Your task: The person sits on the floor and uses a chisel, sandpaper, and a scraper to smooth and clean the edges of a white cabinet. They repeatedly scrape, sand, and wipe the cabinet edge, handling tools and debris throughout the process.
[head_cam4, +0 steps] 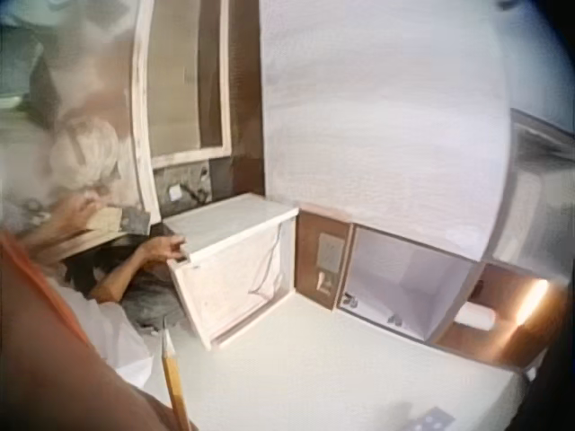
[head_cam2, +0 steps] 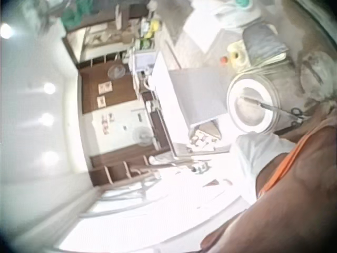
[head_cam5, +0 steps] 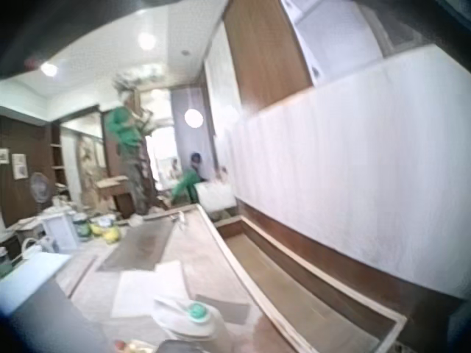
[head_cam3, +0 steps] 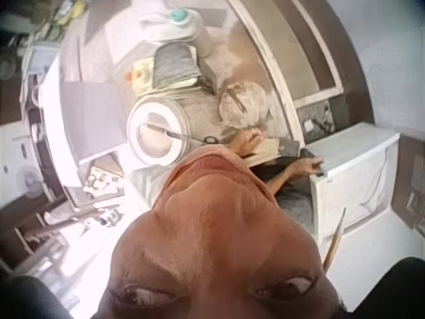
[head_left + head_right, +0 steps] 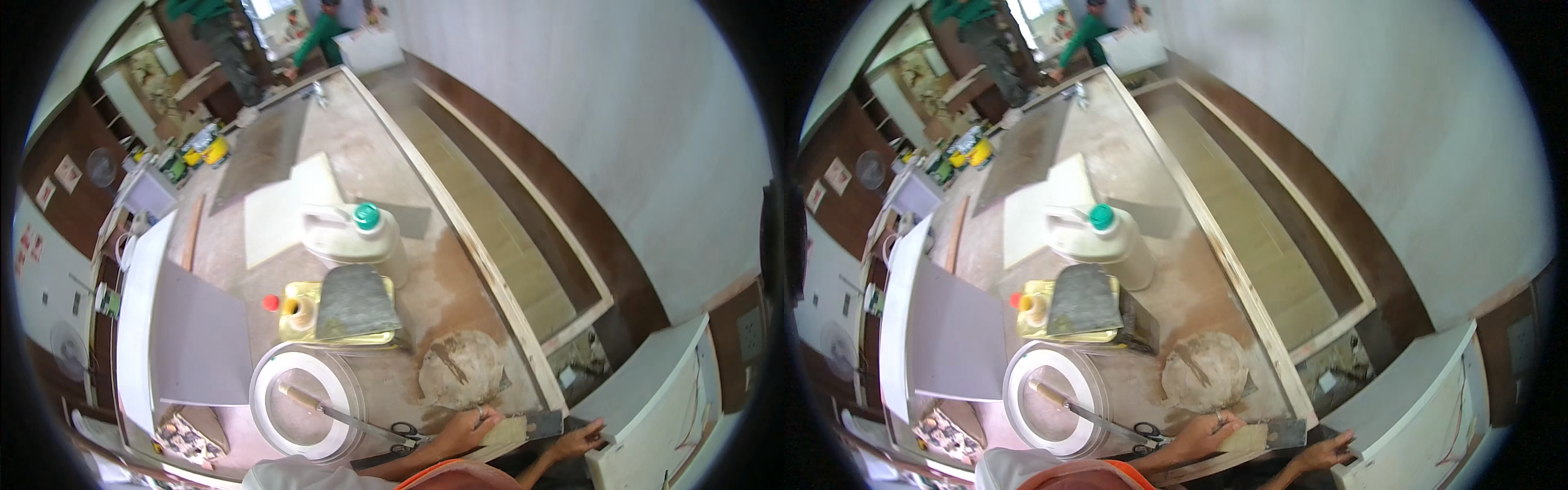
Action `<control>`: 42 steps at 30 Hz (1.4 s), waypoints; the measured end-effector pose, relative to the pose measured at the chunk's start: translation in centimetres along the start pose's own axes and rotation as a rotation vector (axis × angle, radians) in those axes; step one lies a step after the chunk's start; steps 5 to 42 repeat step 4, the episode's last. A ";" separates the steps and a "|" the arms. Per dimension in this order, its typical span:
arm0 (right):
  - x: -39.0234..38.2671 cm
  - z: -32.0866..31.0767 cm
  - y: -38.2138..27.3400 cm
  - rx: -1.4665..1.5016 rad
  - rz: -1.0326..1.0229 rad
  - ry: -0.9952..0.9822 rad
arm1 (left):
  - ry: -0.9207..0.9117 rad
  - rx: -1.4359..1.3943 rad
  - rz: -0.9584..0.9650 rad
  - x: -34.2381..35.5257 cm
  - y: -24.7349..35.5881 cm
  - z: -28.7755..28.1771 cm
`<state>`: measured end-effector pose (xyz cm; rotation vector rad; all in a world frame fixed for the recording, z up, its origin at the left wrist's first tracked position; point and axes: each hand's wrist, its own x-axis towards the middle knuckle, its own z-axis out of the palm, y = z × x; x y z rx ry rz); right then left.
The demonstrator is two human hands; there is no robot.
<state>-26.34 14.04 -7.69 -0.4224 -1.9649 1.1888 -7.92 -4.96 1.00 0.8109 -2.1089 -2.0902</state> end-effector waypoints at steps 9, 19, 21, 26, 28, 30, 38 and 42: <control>0.0 -0.2 -1.0 -0.143 -0.053 -0.086 | 0.003 0.034 0.091 -0.1 -1.7 1.4; 0.0 -0.2 -1.0 -0.143 -0.053 -0.086 | 0.003 0.034 0.091 -0.1 -1.7 1.4; 0.0 -0.2 -1.0 -0.143 -0.053 -0.086 | 0.003 0.034 0.091 -0.1 -1.7 1.4; 0.0 -0.2 -1.0 -0.143 -0.053 -0.086 | 0.003 0.034 0.091 -0.1 -1.7 1.4; 0.0 -0.2 -1.0 -0.143 -0.053 -0.086 | 0.003 0.034 0.091 -0.1 -1.7 1.4; 0.0 -0.2 -1.0 -0.143 -0.053 -0.086 | 0.003 0.034 0.091 -0.1 -1.7 1.4; 0.0 -0.2 -1.0 -0.143 -0.053 -0.086 | 0.003 0.034 0.091 -0.1 -1.7 1.4; 0.0 -0.2 -1.0 -0.143 -0.053 -0.086 | 0.003 0.034 0.091 -0.1 -1.7 1.4</control>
